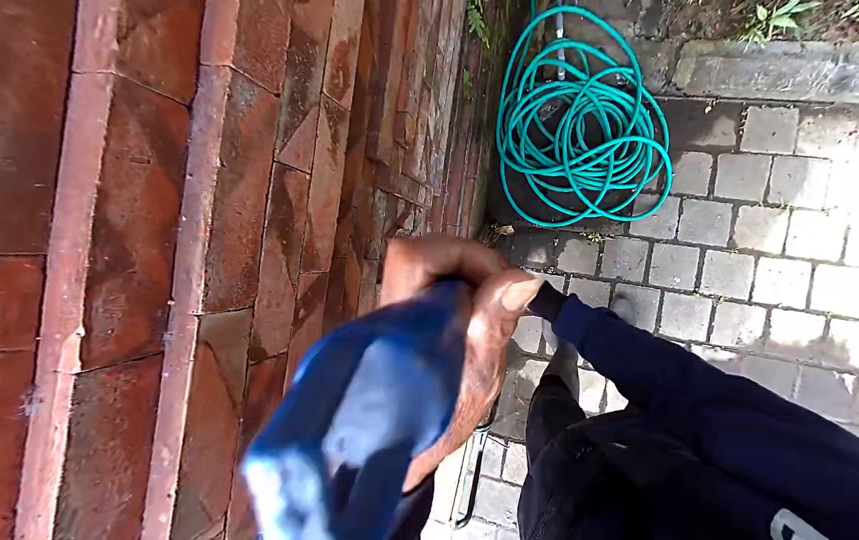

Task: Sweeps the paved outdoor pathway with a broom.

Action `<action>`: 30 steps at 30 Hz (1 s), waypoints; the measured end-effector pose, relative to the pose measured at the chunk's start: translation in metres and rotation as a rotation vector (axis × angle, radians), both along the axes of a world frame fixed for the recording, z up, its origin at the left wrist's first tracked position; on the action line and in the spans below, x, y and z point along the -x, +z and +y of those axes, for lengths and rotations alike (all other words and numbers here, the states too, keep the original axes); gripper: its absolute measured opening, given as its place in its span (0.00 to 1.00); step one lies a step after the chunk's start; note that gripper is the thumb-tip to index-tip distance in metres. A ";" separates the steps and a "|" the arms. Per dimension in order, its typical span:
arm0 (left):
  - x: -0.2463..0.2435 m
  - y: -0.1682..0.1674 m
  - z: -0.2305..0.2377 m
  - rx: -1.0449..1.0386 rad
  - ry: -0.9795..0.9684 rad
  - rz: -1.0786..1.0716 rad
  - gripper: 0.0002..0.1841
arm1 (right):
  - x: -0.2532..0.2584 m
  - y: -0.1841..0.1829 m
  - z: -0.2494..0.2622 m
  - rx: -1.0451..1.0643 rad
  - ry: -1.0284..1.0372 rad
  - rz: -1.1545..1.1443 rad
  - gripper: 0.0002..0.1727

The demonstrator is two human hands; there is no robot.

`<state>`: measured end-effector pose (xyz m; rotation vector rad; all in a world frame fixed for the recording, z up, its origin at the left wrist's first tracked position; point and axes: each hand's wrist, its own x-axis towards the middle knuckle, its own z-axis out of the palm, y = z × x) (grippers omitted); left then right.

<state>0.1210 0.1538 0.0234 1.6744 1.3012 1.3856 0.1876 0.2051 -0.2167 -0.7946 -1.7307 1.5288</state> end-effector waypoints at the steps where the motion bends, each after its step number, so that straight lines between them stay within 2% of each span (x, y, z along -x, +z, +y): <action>1: -0.005 -0.004 0.012 0.000 -0.053 0.018 0.07 | -0.011 0.003 0.002 -0.008 -0.086 -0.037 0.09; 4: -0.013 0.005 0.031 0.009 -0.112 0.030 0.05 | -0.027 -0.006 -0.004 0.003 -0.182 -0.112 0.10; 9: 0.013 0.045 0.006 0.075 -0.092 -0.036 0.13 | -0.026 0.026 -0.026 -0.007 -0.110 0.114 0.08; 11: 0.022 0.053 -0.002 0.108 -0.134 -0.034 0.12 | -0.018 0.035 -0.024 -0.032 -0.073 0.165 0.08; 14: 0.002 0.039 0.002 0.134 -0.116 0.063 0.13 | -0.008 0.018 -0.012 -0.037 -0.071 0.149 0.06; 16: -0.006 0.017 0.007 0.103 -0.126 0.043 0.09 | -0.009 -0.005 -0.004 -0.032 -0.117 0.102 0.05; 18: 0.002 0.012 0.012 0.082 -0.132 -0.003 0.09 | -0.020 -0.013 -0.002 -0.052 -0.208 0.047 0.05; 22: 0.020 0.029 0.007 0.119 -0.161 -0.040 0.12 | -0.053 0.010 -0.016 -0.031 -0.264 -0.003 0.08; 26: 0.027 0.047 0.005 0.145 -0.286 -0.127 0.14 | -0.053 0.035 -0.030 -0.034 -0.224 0.075 0.08; 30: -0.018 0.057 0.009 0.165 -0.350 -0.024 0.10 | -0.051 0.035 -0.027 0.041 -0.098 0.108 0.10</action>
